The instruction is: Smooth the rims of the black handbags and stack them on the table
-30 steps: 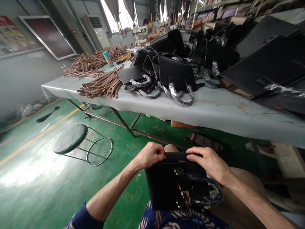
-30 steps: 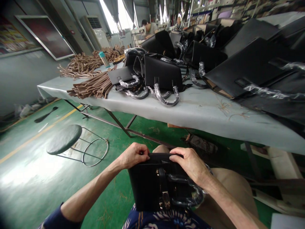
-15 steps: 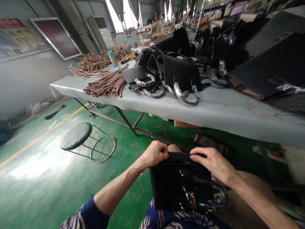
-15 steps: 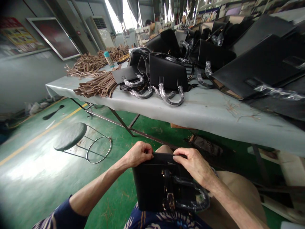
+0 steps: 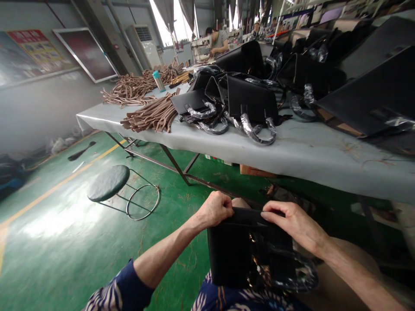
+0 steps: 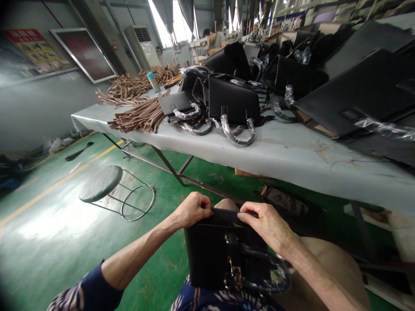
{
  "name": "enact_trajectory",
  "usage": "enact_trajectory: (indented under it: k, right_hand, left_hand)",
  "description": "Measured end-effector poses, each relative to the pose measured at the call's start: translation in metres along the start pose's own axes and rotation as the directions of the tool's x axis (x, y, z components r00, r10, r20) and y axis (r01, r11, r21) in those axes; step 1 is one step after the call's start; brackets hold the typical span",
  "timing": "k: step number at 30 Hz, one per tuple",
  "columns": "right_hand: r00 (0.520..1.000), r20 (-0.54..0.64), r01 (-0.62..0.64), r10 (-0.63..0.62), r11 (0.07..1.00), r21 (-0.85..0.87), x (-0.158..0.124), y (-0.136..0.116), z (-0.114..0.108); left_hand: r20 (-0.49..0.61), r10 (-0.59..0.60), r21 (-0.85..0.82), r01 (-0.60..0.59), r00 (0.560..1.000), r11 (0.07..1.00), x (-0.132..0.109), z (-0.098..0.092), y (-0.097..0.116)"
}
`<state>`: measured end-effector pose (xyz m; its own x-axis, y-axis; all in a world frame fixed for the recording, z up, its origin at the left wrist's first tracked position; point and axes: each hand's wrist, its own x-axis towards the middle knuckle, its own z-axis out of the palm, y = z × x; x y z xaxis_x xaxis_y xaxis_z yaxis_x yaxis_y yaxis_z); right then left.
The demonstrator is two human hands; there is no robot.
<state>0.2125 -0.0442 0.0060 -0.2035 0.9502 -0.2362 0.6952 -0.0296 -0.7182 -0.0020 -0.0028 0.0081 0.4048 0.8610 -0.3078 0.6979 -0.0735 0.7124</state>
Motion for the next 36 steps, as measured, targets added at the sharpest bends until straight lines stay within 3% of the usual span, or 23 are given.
enact_trajectory:
  k: [6,10,18,22,28,32,36]
  right_hand:
    - [0.989,0.057,0.147,-0.137,0.95,-0.276,0.006,-0.016,0.0]
    - [0.974,0.095,0.226,-0.206,0.906,-0.358,0.01,-0.022,0.008]
    - [0.974,0.076,0.227,-0.213,0.917,-0.327,0.011,-0.022,0.016]
    - [0.98,0.115,0.188,-0.16,0.933,-0.307,0.014,-0.028,0.011]
    - [0.919,0.266,0.345,-0.291,0.92,-0.185,0.018,-0.041,0.012]
    - [0.951,0.23,0.278,-0.209,0.903,-0.327,0.013,-0.048,0.014]
    - [0.984,0.122,0.175,-0.131,0.847,-0.502,0.006,-0.054,0.005]
  left_hand:
    - [0.043,0.043,-0.039,-0.041,0.998,0.998,-0.001,0.001,-0.004]
    - [0.045,0.093,-0.041,-0.092,0.995,0.995,-0.004,0.002,-0.003]
    - [0.057,0.081,-0.038,-0.079,0.995,0.996,-0.006,0.001,-0.001]
    - [0.056,0.086,-0.038,-0.084,0.995,0.996,-0.006,0.002,-0.001]
    - [0.083,0.109,-0.024,-0.107,0.991,0.994,-0.006,0.005,0.003]
    - [0.073,0.209,-0.064,-0.204,0.975,0.977,-0.01,-0.001,0.007]
    - [-0.021,0.283,-0.125,-0.283,0.959,0.951,-0.017,-0.012,0.013]
